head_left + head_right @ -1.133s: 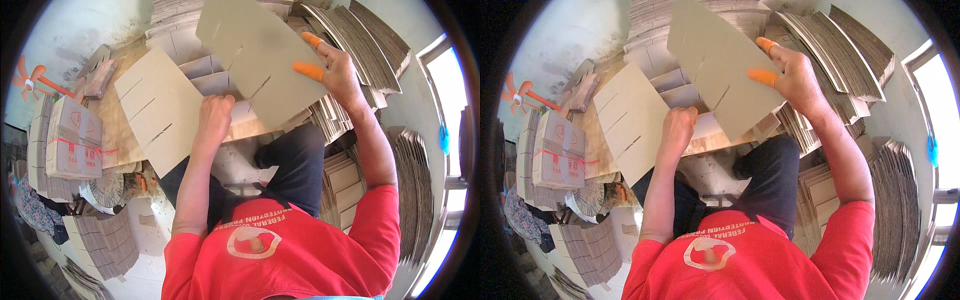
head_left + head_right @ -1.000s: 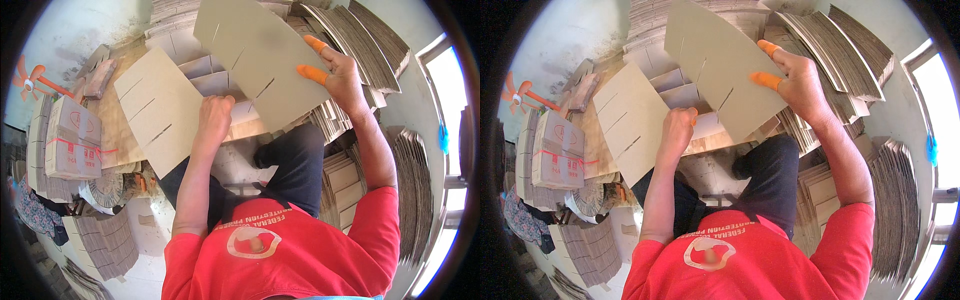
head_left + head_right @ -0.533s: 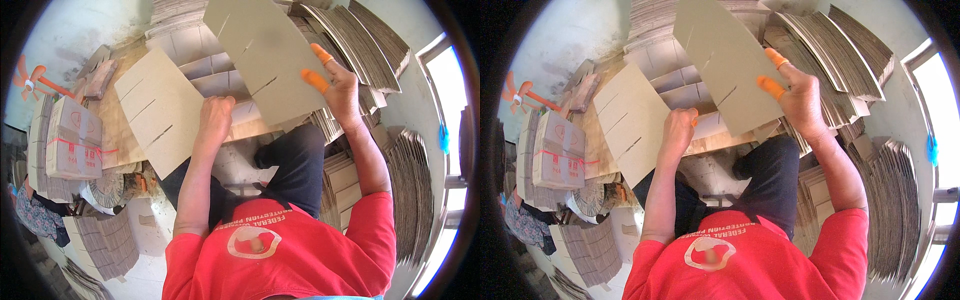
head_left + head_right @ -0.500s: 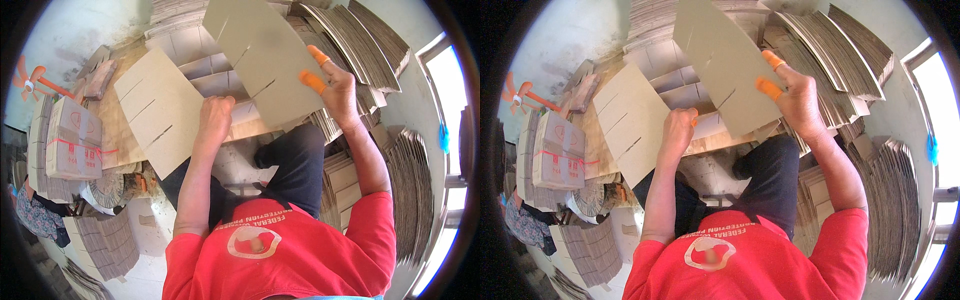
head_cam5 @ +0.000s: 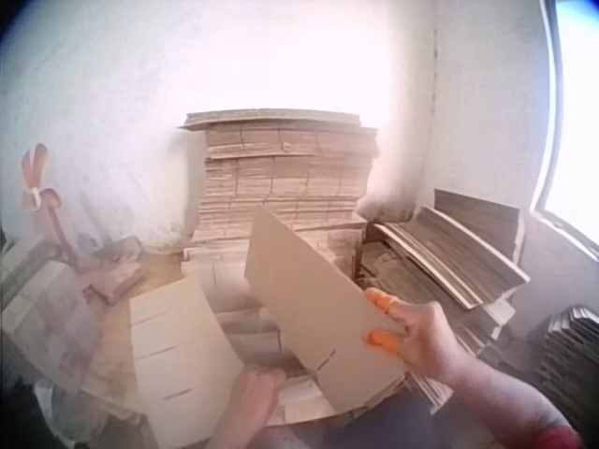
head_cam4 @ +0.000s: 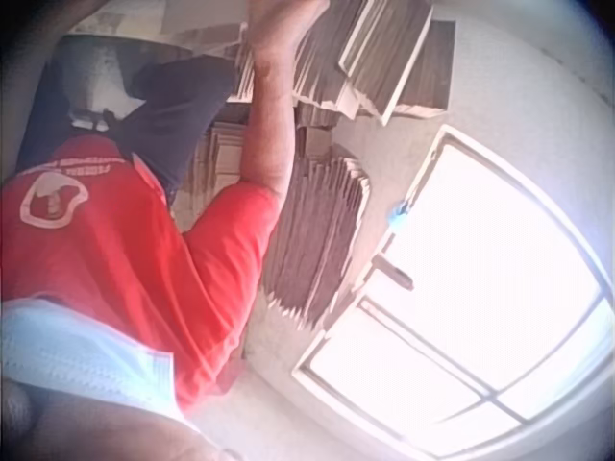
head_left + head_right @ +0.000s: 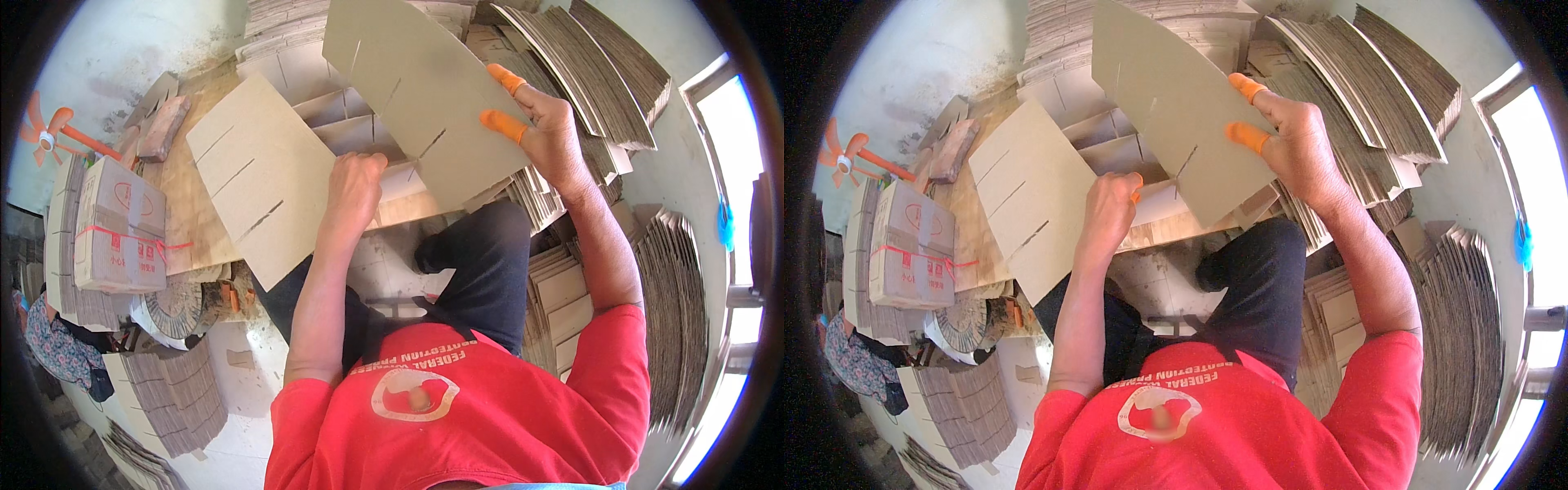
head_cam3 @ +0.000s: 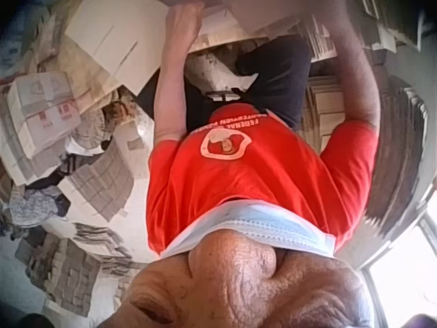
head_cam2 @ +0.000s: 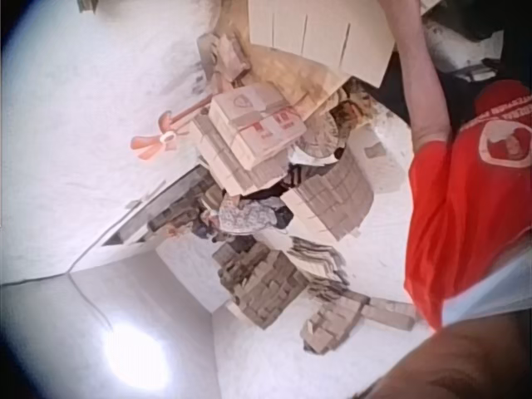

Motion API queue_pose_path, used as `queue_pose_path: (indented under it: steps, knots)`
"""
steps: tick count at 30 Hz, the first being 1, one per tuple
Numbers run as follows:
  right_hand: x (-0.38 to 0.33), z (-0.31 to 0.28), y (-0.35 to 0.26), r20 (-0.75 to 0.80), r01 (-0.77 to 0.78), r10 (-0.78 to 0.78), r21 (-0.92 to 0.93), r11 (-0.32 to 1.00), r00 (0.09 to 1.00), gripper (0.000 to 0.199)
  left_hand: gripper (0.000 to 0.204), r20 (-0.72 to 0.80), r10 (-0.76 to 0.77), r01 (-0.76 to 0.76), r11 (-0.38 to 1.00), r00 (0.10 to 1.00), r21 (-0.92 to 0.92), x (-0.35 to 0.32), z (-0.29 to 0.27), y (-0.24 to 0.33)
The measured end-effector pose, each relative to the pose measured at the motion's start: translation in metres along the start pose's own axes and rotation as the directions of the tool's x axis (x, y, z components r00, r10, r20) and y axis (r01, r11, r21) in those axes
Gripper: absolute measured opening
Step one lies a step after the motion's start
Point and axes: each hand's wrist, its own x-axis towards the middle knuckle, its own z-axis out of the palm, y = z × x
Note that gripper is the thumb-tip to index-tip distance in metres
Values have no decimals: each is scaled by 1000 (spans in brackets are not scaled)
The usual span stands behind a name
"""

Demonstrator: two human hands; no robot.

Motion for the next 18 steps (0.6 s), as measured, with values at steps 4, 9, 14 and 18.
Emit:
queue_pose_path:
  steps: [4, 9, 14, 18]
  knots:
    - [-2, 8, 2, -31, 54, -55, -39, 998, 998, 52, 4, -27, 11, -10, 1000, 1000, 16, 1, 3, 1]
    - [-1, 19, 5, 100, 13, -15, 14, 1000, 995, 50, 6, -13, 10, -10, 1000, 1000, 12, 1, -2, 5]
    - [10, 35, 17, 149, 114, -113, -3, 993, 982, 45, 5, -19, -15, 15, 1000, 1000, -2, 2, 1, 3]
    - [15, 53, 33, 174, 242, -240, 10, 970, 955, 55, 7, -19, -18, 17, 1000, 1000, -17, 3, 2, 3]
